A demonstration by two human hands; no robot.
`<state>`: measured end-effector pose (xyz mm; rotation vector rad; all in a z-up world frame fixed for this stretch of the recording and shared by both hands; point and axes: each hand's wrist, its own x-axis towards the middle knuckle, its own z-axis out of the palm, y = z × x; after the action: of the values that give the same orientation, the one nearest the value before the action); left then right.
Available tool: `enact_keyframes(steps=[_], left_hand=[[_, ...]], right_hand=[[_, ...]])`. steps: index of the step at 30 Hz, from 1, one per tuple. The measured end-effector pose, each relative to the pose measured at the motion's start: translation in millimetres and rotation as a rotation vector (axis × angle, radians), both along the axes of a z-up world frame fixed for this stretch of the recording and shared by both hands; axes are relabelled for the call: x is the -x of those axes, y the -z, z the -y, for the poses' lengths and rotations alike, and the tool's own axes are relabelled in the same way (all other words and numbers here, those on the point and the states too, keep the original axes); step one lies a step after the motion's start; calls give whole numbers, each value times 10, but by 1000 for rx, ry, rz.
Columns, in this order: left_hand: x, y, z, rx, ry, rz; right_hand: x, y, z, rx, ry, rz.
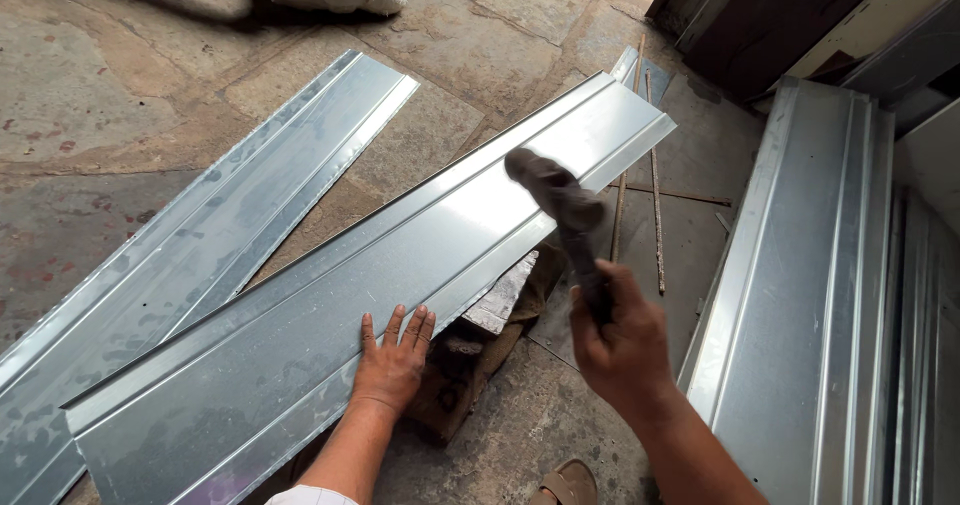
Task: The person uses a hammer to flatten and shape the edges of several long metal panels while sitting on a concrete floor.
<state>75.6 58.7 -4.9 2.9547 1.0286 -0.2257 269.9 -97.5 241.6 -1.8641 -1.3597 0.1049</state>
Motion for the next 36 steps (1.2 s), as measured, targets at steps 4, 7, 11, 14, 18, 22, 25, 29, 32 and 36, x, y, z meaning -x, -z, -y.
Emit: enact_keyframes(steps=[4,7,11,14,18,22,25,29,32,36], left_hand=[[-146,37,-48,-86,61,-25],[-299,1,-168,-42,45,-7],[-374,-32,-192,57,-17,134],[-397,-98,-141,160,-11,28],[-364,-172,-98,119,-33,-14],[-284,-162,-119,123,-42,10],[-211,-138,-102,129,-40,12],[-176,-74,-12,70,-56,20],[-122,-28,-21,60,-58,39],[-145,-127,24,52,-47,-20]], right_hand=[[-33,-26,93,-663,-195,-25],[11,603,-83,-595,-146,107],[-27,776,-189,742,181,-51],[84,364,-221,649,253,-243],[-25,-189,2,-156,-62,-154],[-231,257,8,-873,-222,-185],[-122,932,-88,-38,11,40],[-145,687,-194,689,301,-277],[-147,110,-51,236,233,-328],[-207,-103,128,-470,-107,-122]])
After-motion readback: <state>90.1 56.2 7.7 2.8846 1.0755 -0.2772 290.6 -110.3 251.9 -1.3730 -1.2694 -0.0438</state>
